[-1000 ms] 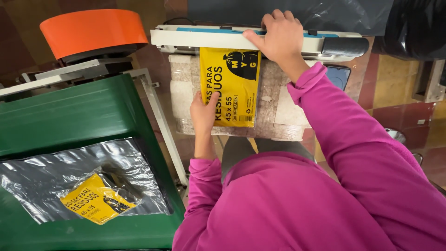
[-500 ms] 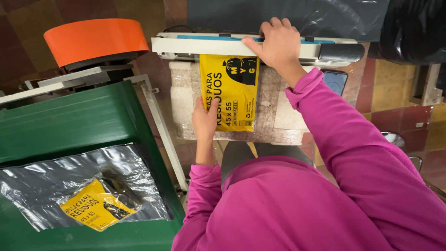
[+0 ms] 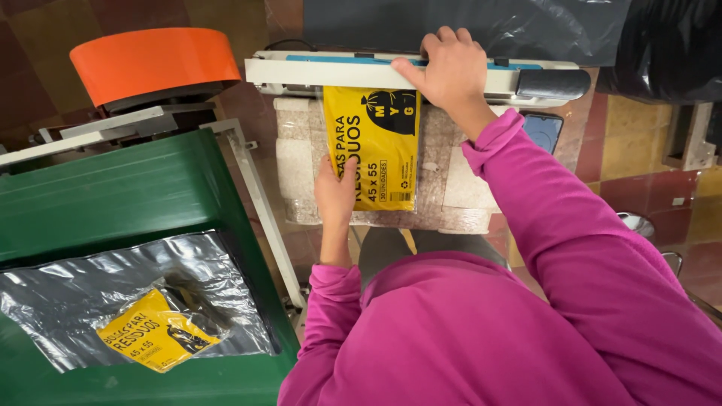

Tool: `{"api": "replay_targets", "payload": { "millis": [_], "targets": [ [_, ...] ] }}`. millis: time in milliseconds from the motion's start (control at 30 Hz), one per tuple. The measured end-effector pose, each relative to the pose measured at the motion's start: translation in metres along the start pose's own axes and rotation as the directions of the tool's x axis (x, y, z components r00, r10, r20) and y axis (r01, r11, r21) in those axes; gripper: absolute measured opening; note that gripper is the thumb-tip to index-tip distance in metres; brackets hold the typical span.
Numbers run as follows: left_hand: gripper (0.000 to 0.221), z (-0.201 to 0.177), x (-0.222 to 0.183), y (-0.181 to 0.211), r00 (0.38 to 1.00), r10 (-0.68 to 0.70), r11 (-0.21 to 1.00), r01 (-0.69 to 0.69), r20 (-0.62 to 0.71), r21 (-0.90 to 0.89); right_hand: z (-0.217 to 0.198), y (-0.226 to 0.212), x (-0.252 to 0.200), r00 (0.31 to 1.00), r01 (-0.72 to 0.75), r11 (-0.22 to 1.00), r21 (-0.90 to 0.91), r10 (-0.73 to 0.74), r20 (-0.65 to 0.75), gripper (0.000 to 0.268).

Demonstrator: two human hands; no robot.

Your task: Folding black plastic bags and sealing them inside yellow retail packaging using a heat sealer.

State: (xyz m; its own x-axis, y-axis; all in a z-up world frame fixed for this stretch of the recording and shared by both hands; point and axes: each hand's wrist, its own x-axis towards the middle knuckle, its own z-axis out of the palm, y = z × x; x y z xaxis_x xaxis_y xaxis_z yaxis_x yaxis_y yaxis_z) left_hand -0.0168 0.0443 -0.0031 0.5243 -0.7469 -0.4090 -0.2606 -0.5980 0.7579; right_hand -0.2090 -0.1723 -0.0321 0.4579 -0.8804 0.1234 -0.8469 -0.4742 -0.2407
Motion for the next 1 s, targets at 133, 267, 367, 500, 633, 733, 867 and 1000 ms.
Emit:
{"api": "replay_targets", "payload": {
  "millis": [133, 267, 367, 500, 633, 733, 867, 1000],
  "targets": [
    [0.033, -0.0011, -0.0001, 0.0039, 1.0, -0.015, 1.0, 0.015, 0.004, 0.005, -0.0011, 0.0001, 0.0016, 1.0, -0.007, 1.0, 0.015, 0.007, 0.016, 0.061],
    [0.033, -0.0009, -0.0002, 0.0003, 1.0, -0.004, 1.0, 0.004, 0.005, 0.006, 0.001, 0.0004, 0.0002, 1.0, -0.004, 1.0, 0.026, 0.003, 0.006, 0.06],
    [0.034, -0.0008, -0.0001, 0.0008, 1.0, -0.002, 1.0, 0.001, 0.003, 0.016, 0.0017, 0.0006, 0.0004, 1.0, -0.003, 1.0, 0.023, 0.003, 0.001, 0.06],
    [0.034, -0.0013, -0.0006, 0.004, 1.0, -0.017, 1.0, 0.017, 0.004, 0.023, 0.0007, 0.0001, 0.0007, 1.0, -0.005, 1.0, 0.024, 0.005, 0.0, 0.06],
    [0.034, -0.0015, -0.0005, 0.0047, 1.0, -0.02, 1.0, 0.02, 0.002, 0.011, -0.0013, -0.001, 0.0007, 1.0, -0.01, 1.0, 0.028, 0.01, 0.004, 0.06],
    [0.035, -0.001, -0.0001, 0.0031, 1.0, -0.019, 1.0, 0.019, -0.001, 0.022, -0.0004, 0.0, 0.0002, 1.0, -0.008, 0.999, 0.033, 0.008, 0.003, 0.06],
    [0.036, -0.0004, 0.0033, 0.0001, 1.0, -0.02, 0.999, 0.02, 0.005, 0.049, -0.0003, 0.0005, 0.0004, 1.0, 0.0, 0.999, 0.037, 0.0, -0.005, 0.059],
    [0.037, -0.0028, 0.0048, 0.0028, 1.0, 0.006, 0.997, -0.008, 0.017, 0.071, 0.0048, 0.0023, -0.0014, 0.999, 0.015, 1.0, 0.028, -0.015, -0.029, 0.059]
  ]
}}
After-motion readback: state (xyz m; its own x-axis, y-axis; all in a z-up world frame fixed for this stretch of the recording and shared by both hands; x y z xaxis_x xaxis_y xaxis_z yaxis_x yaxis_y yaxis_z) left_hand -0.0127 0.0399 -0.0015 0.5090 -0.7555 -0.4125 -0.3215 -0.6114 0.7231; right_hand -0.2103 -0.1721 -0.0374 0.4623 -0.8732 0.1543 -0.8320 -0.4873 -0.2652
